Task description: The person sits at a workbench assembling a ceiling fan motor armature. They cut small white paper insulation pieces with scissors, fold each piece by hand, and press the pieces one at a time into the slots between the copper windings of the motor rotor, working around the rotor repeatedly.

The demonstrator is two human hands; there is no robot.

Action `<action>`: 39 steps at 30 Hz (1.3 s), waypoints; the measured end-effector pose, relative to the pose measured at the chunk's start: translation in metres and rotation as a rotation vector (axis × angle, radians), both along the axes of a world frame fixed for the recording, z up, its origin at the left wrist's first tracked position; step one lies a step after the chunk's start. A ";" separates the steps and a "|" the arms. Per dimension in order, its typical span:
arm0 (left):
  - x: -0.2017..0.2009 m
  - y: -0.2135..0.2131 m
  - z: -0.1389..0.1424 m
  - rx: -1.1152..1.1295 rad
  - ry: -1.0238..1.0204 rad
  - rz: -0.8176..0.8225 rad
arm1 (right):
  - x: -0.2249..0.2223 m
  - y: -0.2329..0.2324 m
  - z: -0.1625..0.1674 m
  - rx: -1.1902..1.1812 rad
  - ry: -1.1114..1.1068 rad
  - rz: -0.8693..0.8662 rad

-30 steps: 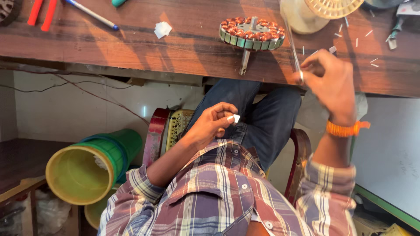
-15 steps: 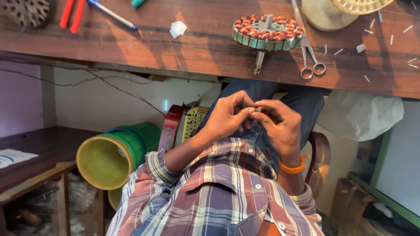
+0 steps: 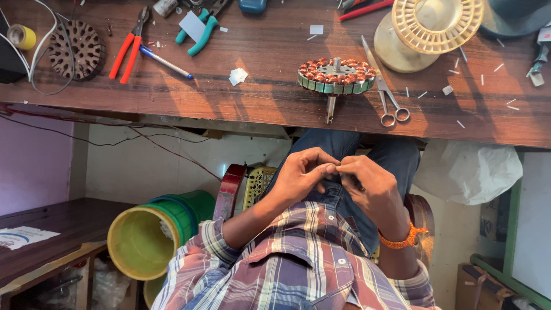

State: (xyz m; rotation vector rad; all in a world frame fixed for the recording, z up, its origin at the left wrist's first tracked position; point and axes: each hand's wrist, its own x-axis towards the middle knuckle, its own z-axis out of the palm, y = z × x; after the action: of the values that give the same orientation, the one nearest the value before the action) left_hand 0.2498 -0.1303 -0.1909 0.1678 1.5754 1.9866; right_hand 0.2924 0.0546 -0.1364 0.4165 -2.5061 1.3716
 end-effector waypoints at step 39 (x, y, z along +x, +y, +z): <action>-0.020 0.014 0.037 -0.372 0.533 0.239 | -0.030 -0.015 -0.043 -0.583 -0.240 -0.102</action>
State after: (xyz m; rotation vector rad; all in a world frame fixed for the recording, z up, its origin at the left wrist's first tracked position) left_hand 0.2301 -0.1160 -0.1538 0.4001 2.3727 1.8681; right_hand 0.2625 0.0398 -0.1797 0.0031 -2.1025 2.1035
